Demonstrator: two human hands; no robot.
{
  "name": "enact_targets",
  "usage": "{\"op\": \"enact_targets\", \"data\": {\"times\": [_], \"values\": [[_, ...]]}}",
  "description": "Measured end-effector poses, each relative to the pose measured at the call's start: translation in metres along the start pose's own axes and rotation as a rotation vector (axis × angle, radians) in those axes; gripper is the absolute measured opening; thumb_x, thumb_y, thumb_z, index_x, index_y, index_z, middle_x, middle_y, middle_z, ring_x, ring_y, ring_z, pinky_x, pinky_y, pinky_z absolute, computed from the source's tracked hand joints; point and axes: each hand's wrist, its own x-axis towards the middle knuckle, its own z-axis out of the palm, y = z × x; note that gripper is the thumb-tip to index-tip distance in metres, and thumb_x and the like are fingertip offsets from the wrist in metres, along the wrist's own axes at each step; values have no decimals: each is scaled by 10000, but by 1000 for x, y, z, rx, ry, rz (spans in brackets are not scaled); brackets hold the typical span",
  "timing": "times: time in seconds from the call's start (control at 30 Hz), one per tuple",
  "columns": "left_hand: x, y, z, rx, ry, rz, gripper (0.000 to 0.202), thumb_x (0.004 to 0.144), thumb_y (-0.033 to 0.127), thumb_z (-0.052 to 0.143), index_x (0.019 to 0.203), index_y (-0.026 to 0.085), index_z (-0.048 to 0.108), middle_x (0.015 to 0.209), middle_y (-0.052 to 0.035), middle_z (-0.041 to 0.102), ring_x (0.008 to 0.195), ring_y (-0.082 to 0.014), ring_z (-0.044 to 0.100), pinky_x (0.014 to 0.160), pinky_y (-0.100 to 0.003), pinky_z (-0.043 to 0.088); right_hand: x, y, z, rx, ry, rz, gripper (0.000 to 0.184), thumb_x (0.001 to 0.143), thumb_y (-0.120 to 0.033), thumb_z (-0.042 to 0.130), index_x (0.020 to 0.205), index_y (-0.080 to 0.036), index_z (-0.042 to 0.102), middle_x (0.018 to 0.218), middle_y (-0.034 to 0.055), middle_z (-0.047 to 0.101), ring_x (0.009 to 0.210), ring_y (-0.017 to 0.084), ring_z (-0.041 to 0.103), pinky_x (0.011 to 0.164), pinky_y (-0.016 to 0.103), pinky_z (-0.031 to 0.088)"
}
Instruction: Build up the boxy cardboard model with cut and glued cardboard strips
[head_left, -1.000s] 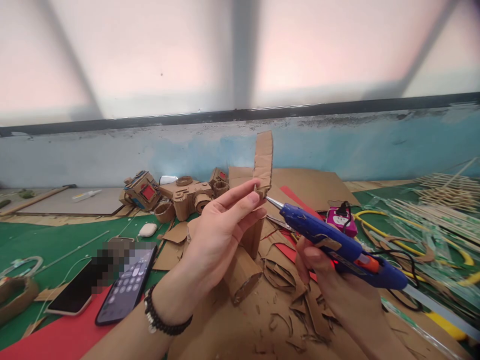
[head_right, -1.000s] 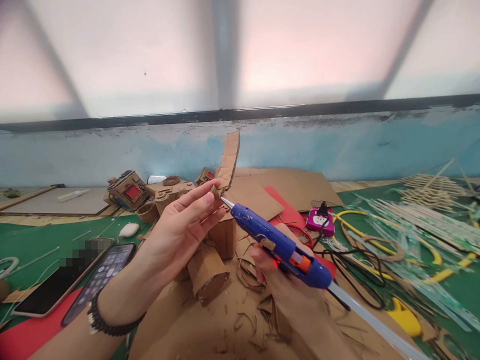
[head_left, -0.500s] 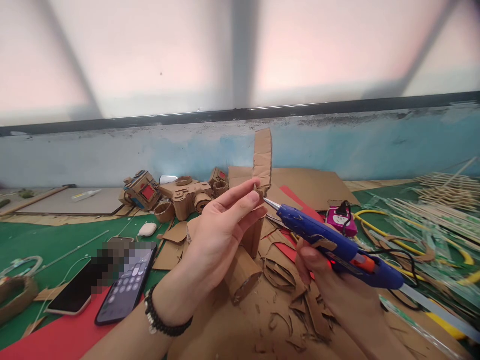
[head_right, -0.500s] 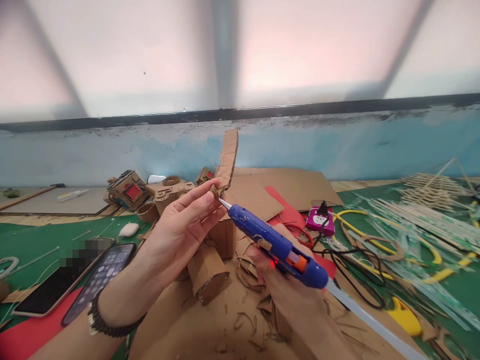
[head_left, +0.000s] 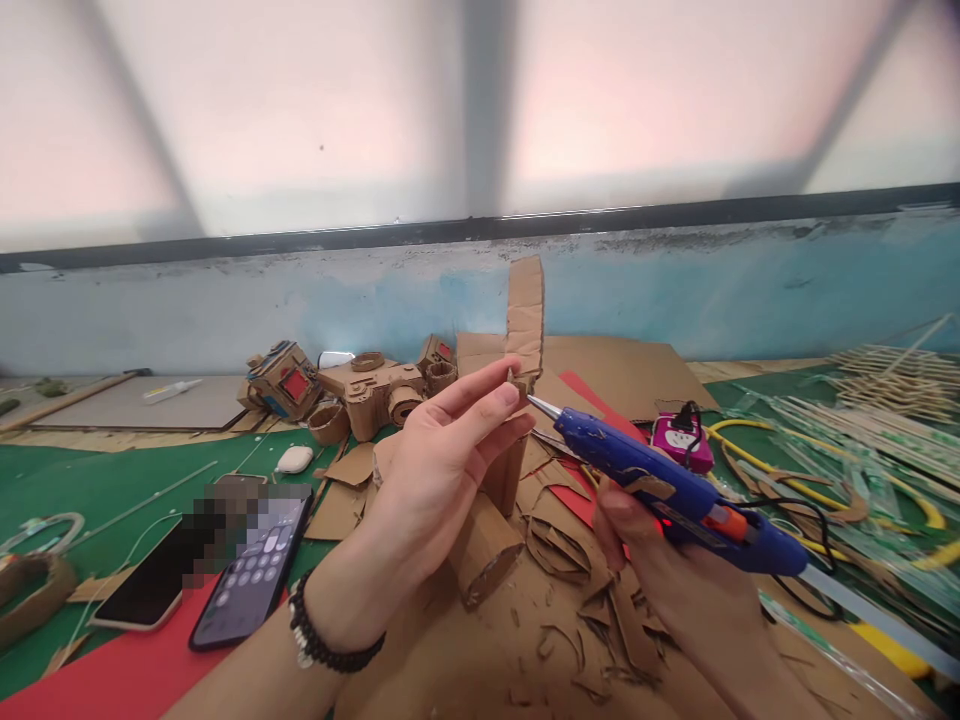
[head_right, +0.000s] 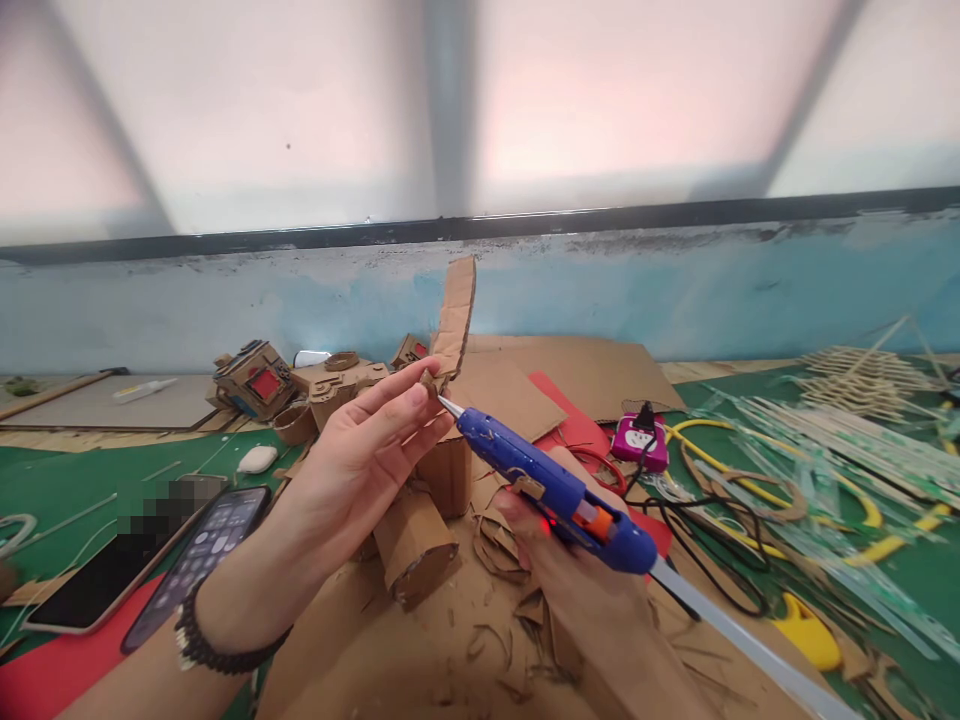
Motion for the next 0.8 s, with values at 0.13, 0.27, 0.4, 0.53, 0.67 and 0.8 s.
{"op": "enact_targets", "data": {"times": [0.13,0.27,0.4,0.53,0.67,0.8], "values": [[0,0,0,6,-1,4,296,813,228,997,1094,182,913,954,-24,834,909,-109,741,930,-227,640,-4,12,-1,-31,16,16,611,1099,-517,592,539,-284,518,476,-26,492,444,158,520,495,288,515],[1,0,0,22,-1,16,296,817,233,995,1098,189,914,984,-24,833,918,-108,735,922,-223,644,-1,3,0,-2,4,44,597,1066,-552,626,552,-281,491,500,-23,508,473,163,549,493,278,528],[1,-1,0,43,0,29,298,813,251,1000,1093,195,917,983,-28,829,916,-110,725,917,-221,642,4,-18,4,233,38,202,420,928,-554,781,689,-290,559,518,-42,540,455,180,569,434,290,513],[2,-2,-1,61,10,42,299,801,255,1006,1085,208,921,1029,-33,841,916,-115,727,926,-234,642,4,-26,10,313,96,256,328,914,-525,788,773,-298,598,537,-37,576,432,198,579,403,315,489],[1,-2,-1,84,8,59,288,795,268,1010,1068,226,926,1070,-34,850,897,-115,727,922,-250,643,2,-24,12,336,121,255,332,907,-517,802,771,-295,595,529,-36,577,426,188,571,409,312,489],[1,-3,-2,104,10,62,312,781,285,1022,1074,236,926,1062,-37,858,932,-133,747,966,-282,639,3,-22,13,339,148,249,339,892,-532,823,802,-290,604,549,-42,571,438,177,570,404,299,488]]}}
